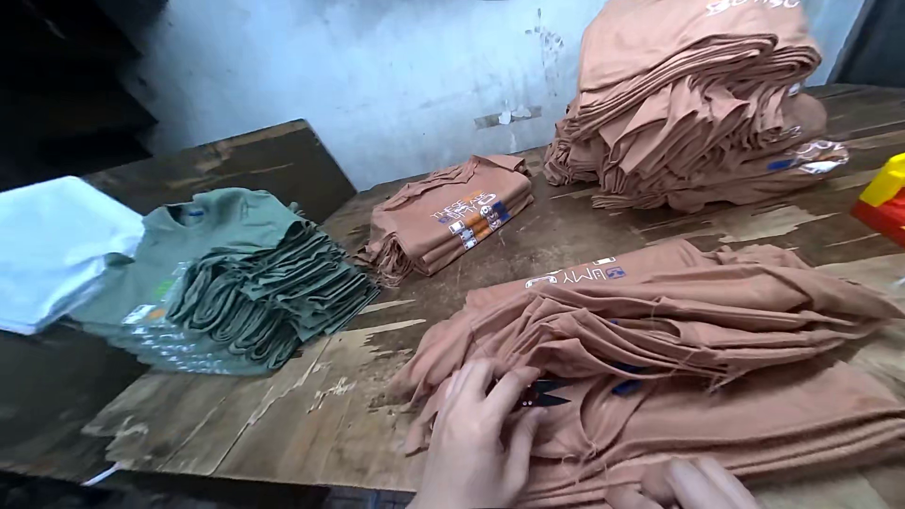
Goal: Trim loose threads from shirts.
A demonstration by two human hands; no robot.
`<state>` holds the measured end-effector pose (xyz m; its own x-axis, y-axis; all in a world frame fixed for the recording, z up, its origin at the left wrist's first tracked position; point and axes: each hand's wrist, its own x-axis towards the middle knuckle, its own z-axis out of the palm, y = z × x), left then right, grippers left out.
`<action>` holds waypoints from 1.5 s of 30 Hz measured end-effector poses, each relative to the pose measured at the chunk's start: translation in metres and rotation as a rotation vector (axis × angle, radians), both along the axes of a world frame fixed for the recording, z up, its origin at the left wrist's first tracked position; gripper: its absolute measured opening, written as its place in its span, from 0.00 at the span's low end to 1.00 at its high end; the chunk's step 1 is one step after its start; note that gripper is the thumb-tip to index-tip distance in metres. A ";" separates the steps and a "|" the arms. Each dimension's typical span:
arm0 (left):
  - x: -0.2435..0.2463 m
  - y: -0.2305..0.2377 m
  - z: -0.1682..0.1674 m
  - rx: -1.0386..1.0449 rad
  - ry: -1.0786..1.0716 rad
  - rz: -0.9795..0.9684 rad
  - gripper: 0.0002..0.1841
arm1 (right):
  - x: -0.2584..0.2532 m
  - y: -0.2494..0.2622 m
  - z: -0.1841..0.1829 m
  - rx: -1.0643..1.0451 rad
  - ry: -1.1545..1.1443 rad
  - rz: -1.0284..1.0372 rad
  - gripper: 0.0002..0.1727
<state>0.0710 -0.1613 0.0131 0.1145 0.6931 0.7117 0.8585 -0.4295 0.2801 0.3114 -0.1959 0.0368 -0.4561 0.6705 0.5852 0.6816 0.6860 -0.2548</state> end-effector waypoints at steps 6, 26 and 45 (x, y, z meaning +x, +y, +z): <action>-0.014 -0.005 -0.016 0.084 -0.005 -0.091 0.14 | -0.010 0.044 -0.035 0.156 0.045 0.156 0.10; -0.006 -0.019 0.001 -0.002 -0.018 -0.131 0.15 | 0.010 0.047 -0.024 -0.209 0.276 0.138 0.21; 0.043 -0.025 0.008 -0.112 0.018 0.002 0.09 | 0.000 0.032 -0.057 -0.080 0.769 0.200 0.02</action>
